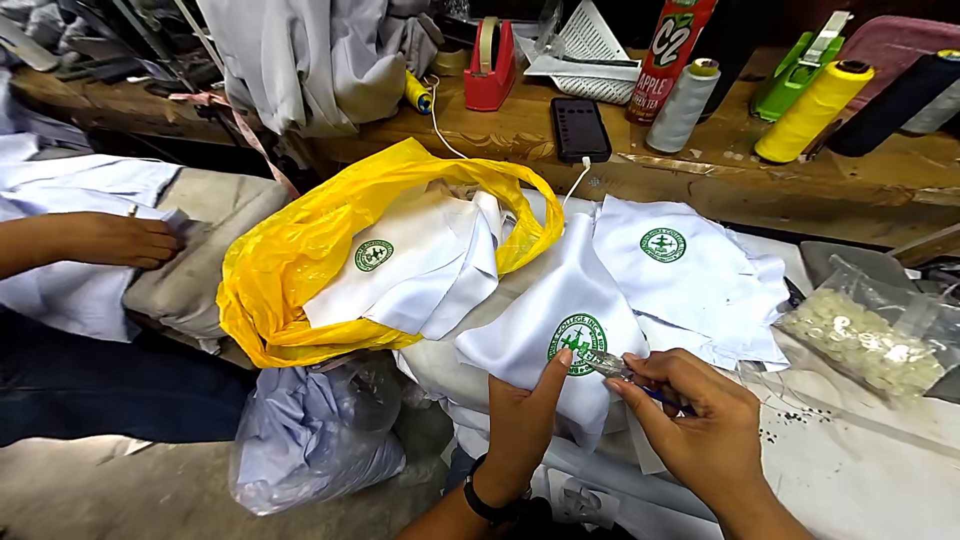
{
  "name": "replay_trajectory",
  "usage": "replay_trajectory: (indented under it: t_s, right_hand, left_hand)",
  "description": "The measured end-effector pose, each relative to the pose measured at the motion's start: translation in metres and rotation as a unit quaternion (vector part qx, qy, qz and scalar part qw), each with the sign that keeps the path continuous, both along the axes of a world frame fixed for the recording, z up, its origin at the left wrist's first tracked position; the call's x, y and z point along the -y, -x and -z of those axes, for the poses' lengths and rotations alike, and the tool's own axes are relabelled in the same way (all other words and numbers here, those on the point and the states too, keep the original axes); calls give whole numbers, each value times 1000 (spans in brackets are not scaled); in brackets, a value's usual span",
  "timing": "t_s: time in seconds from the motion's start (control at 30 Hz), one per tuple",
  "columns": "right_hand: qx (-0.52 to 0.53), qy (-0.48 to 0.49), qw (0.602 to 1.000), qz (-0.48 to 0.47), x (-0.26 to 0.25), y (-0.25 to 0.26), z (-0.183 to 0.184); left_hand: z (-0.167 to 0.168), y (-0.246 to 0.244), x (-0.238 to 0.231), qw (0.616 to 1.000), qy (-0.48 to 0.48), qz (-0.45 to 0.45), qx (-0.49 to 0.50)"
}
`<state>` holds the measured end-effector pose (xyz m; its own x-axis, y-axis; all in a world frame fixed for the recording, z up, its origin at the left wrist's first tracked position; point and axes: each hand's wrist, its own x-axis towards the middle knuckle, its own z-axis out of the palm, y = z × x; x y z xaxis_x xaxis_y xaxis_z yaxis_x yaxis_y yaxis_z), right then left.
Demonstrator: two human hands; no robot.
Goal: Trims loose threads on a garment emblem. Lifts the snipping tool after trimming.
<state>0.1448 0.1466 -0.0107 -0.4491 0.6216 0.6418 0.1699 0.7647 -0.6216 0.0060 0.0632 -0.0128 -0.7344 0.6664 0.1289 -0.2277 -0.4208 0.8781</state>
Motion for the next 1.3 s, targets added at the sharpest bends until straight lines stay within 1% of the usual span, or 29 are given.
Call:
replay_trajectory:
  t_s: [0.17, 0.23, 0.47, 0.6, 0.73, 0.97, 1.17, 1.3]
  right_hand:
    - [-19, 21, 1000, -13, -1, -2, 0]
    - [-19, 18, 1000, -13, -2, -3, -1]
    - [7, -39, 999, 10, -2, -4, -3]
    - [11, -52, 999, 13, -2, -6, -2]
    - [13, -61, 998, 13, -3, -6, 0]
    - [17, -66, 998, 8, -5, -7, 0]
    - [-8, 17, 999, -29, -7, -10, 1]
    - [13, -25, 1000, -4, -7, -10, 0]
  left_hand:
    - [-9, 2, 4, 994, 28, 48, 99]
    - [-8, 2, 4, 991, 26, 58, 121]
    - [-8, 1, 6, 986, 32, 71, 149]
    - [-13, 3, 7, 977, 49, 95, 182]
    - [-16, 2, 6, 971, 65, 97, 206]
    - [-18, 4, 7, 967, 84, 109, 212]
    - [-18, 4, 5, 970, 77, 109, 205]
    - [-17, 2, 6, 976, 76, 93, 182]
